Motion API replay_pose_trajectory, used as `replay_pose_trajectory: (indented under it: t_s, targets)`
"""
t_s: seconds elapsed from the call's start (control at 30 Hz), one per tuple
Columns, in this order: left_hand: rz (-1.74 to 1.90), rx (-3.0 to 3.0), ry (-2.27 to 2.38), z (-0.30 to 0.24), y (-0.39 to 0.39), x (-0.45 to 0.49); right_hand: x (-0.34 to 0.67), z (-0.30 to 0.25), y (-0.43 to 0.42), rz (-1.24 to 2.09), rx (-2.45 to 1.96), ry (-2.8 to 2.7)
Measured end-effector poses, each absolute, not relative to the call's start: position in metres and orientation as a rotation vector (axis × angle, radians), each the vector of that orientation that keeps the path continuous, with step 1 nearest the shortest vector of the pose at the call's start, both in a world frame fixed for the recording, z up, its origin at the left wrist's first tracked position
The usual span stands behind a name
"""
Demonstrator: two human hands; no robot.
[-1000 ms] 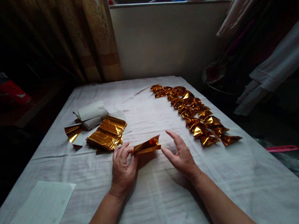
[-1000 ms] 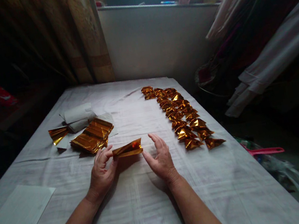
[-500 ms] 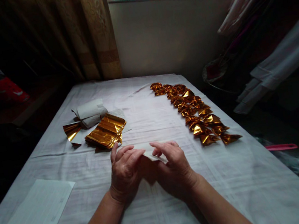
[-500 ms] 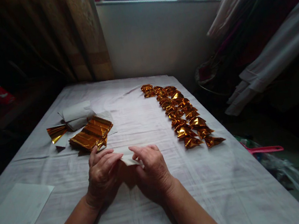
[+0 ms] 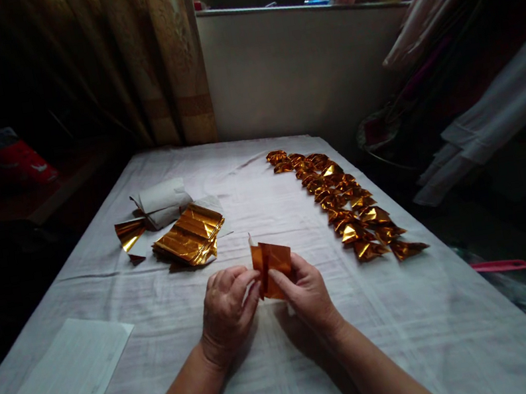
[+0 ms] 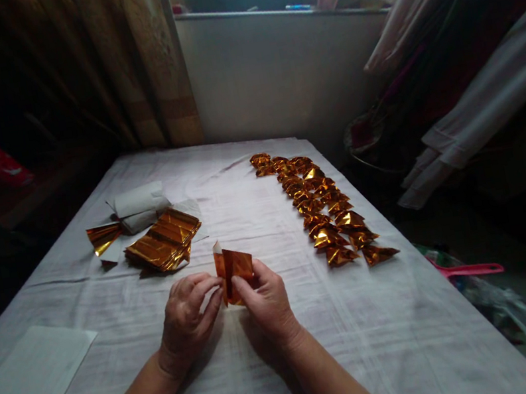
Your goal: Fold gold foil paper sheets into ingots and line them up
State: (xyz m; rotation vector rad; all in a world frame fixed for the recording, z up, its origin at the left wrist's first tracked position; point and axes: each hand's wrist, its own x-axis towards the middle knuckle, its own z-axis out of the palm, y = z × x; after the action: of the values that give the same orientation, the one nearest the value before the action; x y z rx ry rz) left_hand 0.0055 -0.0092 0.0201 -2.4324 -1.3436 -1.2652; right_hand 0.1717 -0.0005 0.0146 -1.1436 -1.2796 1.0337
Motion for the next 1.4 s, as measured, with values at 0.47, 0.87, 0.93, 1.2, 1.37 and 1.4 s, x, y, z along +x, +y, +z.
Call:
replay_pose_trajectory:
  t_s: [0.47,0.87,0.93,1.2,1.37,1.4]
  targets:
    - [-1.091,-2.436,-1.225,0.015,-0.010,0.015,0.167,0.017,0.005,1.366,-1.098,-0.890]
    - [-1.127,-2.426,-1.199,0.009,0.001,-0.002,0.221,0.007,0.005,0.878,-1.134,-1.660]
    - [-1.159,-2.500,-1.151,0.007,0.001,-0.001,0.223,0.003,0.005,0.454,-1.193,-1.904]
    - [-1.336,-2.714,-1.127,0.008,-0.003,0.008,0.220,0.019,0.011,-0.194,-1.133,-2.159]
    - [-1.320,-2.562,-1.091,0.012,-0.003,0.007,0.211,0.022,0.009,-0.084,-1.147,-2.039]
    - [-1.300,-2.540,-1.089,0.013,-0.004,0.006,0.209,0.020,0.008,-0.038,-1.134,-2.020]
